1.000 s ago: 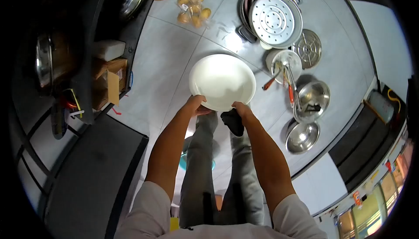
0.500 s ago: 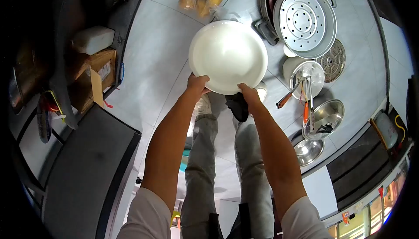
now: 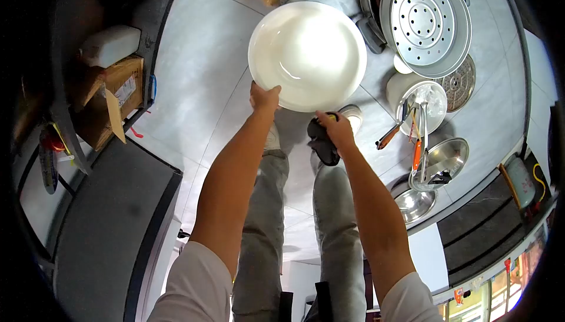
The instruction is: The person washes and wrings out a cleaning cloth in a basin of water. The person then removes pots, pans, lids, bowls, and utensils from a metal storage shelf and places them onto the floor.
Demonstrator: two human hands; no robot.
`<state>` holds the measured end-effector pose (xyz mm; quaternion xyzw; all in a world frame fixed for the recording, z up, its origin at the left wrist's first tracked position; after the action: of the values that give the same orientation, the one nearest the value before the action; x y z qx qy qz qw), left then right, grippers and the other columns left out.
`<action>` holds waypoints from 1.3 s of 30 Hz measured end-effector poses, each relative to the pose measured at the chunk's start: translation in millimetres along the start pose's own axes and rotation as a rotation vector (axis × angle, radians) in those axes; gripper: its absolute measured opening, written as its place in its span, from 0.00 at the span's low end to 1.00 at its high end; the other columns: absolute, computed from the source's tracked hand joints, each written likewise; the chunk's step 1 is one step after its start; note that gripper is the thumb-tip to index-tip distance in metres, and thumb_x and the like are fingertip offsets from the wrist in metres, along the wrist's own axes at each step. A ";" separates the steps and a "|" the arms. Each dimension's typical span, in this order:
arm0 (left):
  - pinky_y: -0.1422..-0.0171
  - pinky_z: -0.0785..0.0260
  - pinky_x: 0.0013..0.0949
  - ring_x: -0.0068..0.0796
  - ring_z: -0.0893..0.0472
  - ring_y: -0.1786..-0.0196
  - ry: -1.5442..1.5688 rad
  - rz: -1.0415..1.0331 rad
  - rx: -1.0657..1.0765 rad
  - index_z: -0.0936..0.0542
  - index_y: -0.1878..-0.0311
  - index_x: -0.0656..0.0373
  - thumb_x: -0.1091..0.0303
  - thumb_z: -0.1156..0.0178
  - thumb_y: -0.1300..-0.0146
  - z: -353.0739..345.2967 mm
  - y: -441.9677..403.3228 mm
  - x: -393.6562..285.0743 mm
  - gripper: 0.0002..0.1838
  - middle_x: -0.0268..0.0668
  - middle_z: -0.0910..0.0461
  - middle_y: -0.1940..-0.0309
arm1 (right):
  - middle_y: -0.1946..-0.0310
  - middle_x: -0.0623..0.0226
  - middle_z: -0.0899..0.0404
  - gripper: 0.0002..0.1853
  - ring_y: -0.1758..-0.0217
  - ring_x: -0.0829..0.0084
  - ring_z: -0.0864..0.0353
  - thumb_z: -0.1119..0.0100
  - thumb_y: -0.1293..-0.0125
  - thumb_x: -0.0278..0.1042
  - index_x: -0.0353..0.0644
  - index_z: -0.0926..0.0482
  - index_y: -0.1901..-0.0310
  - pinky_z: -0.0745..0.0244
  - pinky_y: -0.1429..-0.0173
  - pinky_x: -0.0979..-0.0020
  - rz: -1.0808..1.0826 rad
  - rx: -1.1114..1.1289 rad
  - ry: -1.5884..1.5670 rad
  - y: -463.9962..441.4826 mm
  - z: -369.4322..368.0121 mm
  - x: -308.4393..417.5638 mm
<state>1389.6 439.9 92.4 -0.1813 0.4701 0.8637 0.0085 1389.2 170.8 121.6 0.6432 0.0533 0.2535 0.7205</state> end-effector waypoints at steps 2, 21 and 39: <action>0.65 0.14 0.38 0.43 0.13 0.53 -0.031 -0.008 -0.019 0.25 0.39 0.62 0.73 0.28 0.47 -1.1 -4.9 -4.1 0.30 0.48 0.16 0.49 | 0.56 0.50 0.13 0.34 0.52 0.56 0.14 0.32 0.39 0.62 0.37 0.17 0.46 0.22 0.46 0.61 0.065 0.013 0.259 16.2 -1.3 1.6; 0.44 0.25 0.30 0.25 0.17 0.51 0.506 -0.439 0.316 0.21 0.49 0.61 0.74 0.38 0.32 106.8 374.6 -104.9 0.10 0.35 0.16 0.56 | 0.60 0.64 0.16 0.14 0.58 0.73 0.19 0.39 0.31 0.36 0.34 0.17 0.52 0.23 0.50 0.71 0.356 -0.049 -0.380 333.1 52.2 130.0; 0.46 0.29 0.26 0.22 0.20 0.50 0.713 -0.869 0.122 0.24 0.43 0.59 0.72 0.38 0.32 427.7 627.1 -266.9 0.15 0.35 0.17 0.51 | 0.59 0.60 0.15 0.18 0.58 0.69 0.19 0.37 0.34 0.38 0.31 0.17 0.51 0.25 0.49 0.69 0.842 0.182 -0.091 639.9 66.0 344.5</action>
<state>1392.3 480.3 896.0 -0.6379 0.3753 0.6374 0.2143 1524.1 289.1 828.9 0.6804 -0.2234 0.4909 0.4962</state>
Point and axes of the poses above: each hand's wrist, its own y-axis away from the middle knuckle, its own z-axis out of the back of the hand, x = y × z, the point moved 8 cm from there along -y, towards the middle knuckle
